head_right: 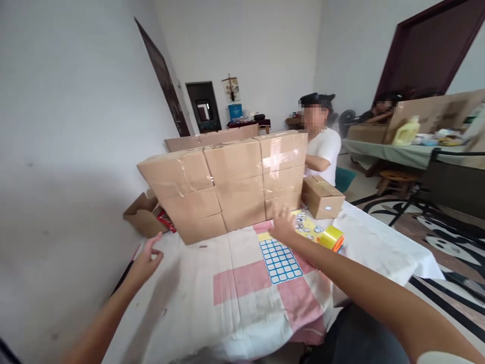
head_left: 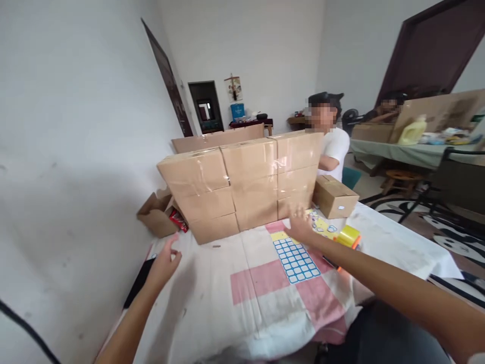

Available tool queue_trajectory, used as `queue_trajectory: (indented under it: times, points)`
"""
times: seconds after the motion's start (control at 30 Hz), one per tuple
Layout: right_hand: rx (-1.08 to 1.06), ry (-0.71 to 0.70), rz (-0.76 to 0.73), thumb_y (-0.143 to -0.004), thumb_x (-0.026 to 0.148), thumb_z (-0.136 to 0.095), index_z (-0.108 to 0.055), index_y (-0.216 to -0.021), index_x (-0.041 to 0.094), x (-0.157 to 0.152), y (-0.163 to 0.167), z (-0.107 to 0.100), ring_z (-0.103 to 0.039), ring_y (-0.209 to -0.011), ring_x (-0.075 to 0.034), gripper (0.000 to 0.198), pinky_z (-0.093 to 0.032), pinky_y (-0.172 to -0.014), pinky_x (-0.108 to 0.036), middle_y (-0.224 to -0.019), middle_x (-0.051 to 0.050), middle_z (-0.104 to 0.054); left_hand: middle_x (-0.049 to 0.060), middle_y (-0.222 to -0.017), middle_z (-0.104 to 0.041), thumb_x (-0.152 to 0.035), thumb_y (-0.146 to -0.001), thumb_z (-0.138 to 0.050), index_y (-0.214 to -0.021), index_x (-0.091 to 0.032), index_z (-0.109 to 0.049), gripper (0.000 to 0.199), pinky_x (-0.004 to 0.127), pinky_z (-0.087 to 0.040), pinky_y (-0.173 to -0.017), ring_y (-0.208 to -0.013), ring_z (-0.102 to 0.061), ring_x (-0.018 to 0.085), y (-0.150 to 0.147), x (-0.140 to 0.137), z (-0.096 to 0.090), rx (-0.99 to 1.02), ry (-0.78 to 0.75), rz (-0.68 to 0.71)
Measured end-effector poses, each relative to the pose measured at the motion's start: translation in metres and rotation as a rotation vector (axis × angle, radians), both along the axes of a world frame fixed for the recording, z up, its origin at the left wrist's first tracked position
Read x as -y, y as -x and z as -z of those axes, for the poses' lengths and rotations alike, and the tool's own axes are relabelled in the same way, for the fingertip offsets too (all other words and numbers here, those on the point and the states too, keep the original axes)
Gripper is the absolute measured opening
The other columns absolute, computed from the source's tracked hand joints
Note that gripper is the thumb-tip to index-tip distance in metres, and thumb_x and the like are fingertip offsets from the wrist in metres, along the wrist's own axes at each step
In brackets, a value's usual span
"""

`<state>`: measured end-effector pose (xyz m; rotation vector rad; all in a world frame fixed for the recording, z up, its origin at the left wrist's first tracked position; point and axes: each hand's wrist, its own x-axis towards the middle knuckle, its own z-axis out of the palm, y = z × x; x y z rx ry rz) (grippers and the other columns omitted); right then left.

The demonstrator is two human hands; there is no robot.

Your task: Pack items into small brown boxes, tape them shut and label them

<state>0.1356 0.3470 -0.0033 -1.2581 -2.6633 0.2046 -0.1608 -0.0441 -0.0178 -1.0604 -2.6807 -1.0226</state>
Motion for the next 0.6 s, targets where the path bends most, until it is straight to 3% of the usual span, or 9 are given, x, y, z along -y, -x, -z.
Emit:
queue_trajectory:
  times: [0.07, 0.13, 0.23, 0.33, 0.43, 0.53, 0.6]
  points:
    - [0.025, 0.04, -0.364, -0.08, 0.026, -0.07, -0.022, -0.159, 0.01, 0.06, 0.043, 0.007, -0.013, -0.153, -0.045, 0.093, -0.02, -0.118, -0.061, -0.165, -0.029, -0.013, 0.02, -0.156, -0.04, -0.031, -0.083, -0.049, -0.147, -0.014, -0.032, 0.069, 0.038, -0.052, -0.093, -0.096, -0.068, 0.022, 0.04, -0.001, -0.011, -0.037, -0.05, -0.128]
    - [0.009, 0.153, -0.681, -0.078, 0.025, -0.071, -0.036, -0.153, 0.01, 0.118, 0.091, 0.011, -0.026, -0.15, -0.041, 0.084, -0.029, -0.117, -0.054, -0.163, -0.027, -0.023, 0.023, -0.161, -0.029, -0.03, -0.085, -0.052, -0.151, -0.008, -0.024, 0.075, 0.042, -0.045, -0.107, -0.123, -0.059, 0.028, 0.077, -0.004, -0.021, -0.08, -0.083, -0.228]
    - [-0.109, 0.345, -0.967, -0.079, 0.025, -0.069, -0.04, -0.151, 0.011, 0.192, 0.175, 0.011, -0.034, -0.148, -0.036, 0.079, -0.038, -0.115, -0.047, -0.162, -0.025, -0.029, 0.02, -0.165, -0.021, -0.02, -0.084, -0.054, -0.153, -0.008, -0.022, 0.077, 0.042, -0.033, -0.119, -0.148, -0.031, 0.031, 0.125, -0.01, -0.031, -0.128, -0.073, -0.258]
    - [-0.191, 0.462, -0.886, -0.077, 0.024, -0.071, -0.042, -0.15, 0.014, 0.239, 0.269, 0.008, -0.036, -0.148, -0.034, 0.079, -0.039, -0.116, -0.044, -0.163, -0.02, -0.028, 0.016, -0.165, -0.025, -0.011, -0.079, -0.059, -0.152, -0.014, -0.03, 0.078, 0.041, -0.039, -0.115, -0.145, -0.038, 0.031, 0.166, -0.016, -0.037, -0.125, -0.002, -0.232]
    - [-0.197, 0.506, -0.756, -0.077, 0.019, -0.071, -0.047, -0.146, 0.015, 0.26, 0.351, 0.007, -0.046, -0.141, -0.035, 0.074, -0.043, -0.112, -0.042, -0.167, -0.019, -0.013, 0.015, -0.157, -0.039, -0.012, -0.077, -0.063, -0.146, -0.021, -0.042, 0.072, 0.041, -0.048, -0.102, -0.131, -0.053, 0.032, 0.197, -0.02, -0.04, -0.126, 0.068, -0.221]
    - [-0.173, 0.552, -0.635, -0.074, 0.013, -0.073, -0.054, -0.14, 0.017, 0.268, 0.403, 0.014, -0.052, -0.134, -0.039, 0.069, -0.046, -0.108, -0.048, -0.169, -0.018, 0.002, 0.011, -0.132, -0.06, -0.019, -0.084, -0.062, -0.124, -0.02, -0.061, 0.039, 0.041, -0.05, -0.094, -0.112, -0.064, 0.027, 0.215, -0.024, -0.038, -0.125, 0.124, -0.211]
    - [-0.189, 0.561, -0.592, -0.076, 0.012, -0.071, -0.052, -0.141, 0.019, 0.276, 0.421, 0.024, -0.047, -0.135, -0.042, 0.069, -0.045, -0.105, -0.056, -0.169, -0.016, 0.004, 0.008, -0.117, -0.067, -0.025, -0.09, -0.061, -0.107, -0.018, -0.066, 0.019, 0.04, -0.051, -0.092, -0.102, -0.065, 0.022, 0.22, -0.025, -0.033, -0.117, 0.146, -0.2]
